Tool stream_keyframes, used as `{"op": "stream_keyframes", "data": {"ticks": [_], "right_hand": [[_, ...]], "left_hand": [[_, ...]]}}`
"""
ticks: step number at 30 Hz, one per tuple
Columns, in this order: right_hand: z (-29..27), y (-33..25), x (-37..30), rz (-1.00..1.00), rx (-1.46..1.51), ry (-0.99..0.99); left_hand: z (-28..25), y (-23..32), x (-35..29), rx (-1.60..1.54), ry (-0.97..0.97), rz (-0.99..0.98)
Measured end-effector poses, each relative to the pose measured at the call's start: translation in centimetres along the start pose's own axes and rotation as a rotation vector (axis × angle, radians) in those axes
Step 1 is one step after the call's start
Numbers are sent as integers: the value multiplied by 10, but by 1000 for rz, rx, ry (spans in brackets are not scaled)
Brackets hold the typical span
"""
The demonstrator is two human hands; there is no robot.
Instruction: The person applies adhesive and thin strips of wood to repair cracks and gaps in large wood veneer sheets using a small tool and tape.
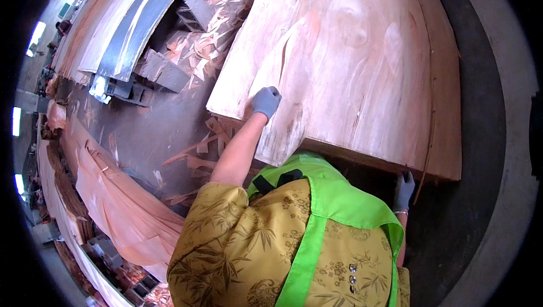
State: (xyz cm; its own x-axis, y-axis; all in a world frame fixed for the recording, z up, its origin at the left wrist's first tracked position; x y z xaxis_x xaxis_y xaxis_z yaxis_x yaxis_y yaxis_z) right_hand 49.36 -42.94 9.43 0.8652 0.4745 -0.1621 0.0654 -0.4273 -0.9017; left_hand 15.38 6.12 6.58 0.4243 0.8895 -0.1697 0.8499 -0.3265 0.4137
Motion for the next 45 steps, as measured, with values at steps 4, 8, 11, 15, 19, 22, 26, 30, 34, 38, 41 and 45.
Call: {"op": "stream_keyframes", "data": {"ticks": [4,8,11,15,19,22,26,30,34,38,41,45], "right_hand": [[75,-36,-6,-21,101,-13],[147,-75,-16,-58,28,-140],[188,-98,-20,-26,-46,-242],[221,-133,-20,-103,-65,-329],[229,-157,-12,-102,-27,-329],[240,-172,-6,-120,99,-362],[258,-175,-14,-122,216,-458],[256,-166,-20,-80,229,-528],[238,-175,-13,-55,224,-515],[229,-246,-11,-482,212,-509],[232,-309,-19,-765,228,-597],[260,-354,-28,-917,200,-914]], "left_hand": [[0,-25,13,-275,4,-71],[-11,-26,22,-92,108,-31],[0,-12,35,55,57,12],[17,-6,40,-269,-43,16],[23,-16,22,-825,-195,-125],[-11,-22,15,-367,86,-73],[-8,-7,11,400,66,-46],[3,-4,9,247,44,-23],[-19,5,-9,-349,84,41],[-59,50,-46,-939,-151,179],[-97,87,-81,-827,-261,268],[-133,119,-116,-491,-293,358]]}}
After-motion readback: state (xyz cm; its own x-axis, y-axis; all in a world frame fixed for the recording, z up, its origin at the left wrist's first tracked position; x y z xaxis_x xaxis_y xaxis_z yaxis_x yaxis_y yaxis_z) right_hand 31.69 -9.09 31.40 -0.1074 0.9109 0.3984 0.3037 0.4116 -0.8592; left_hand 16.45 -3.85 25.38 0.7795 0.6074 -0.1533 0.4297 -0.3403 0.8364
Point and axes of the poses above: each hand's wrist, its own x-axis towards the middle knuckle, its own z-axis out of the palm, y = z × x, the point moved 7 cm from there along x, towards the middle knuckle, and after that the axes turned 11 degrees about x, right-handed, at the moved point
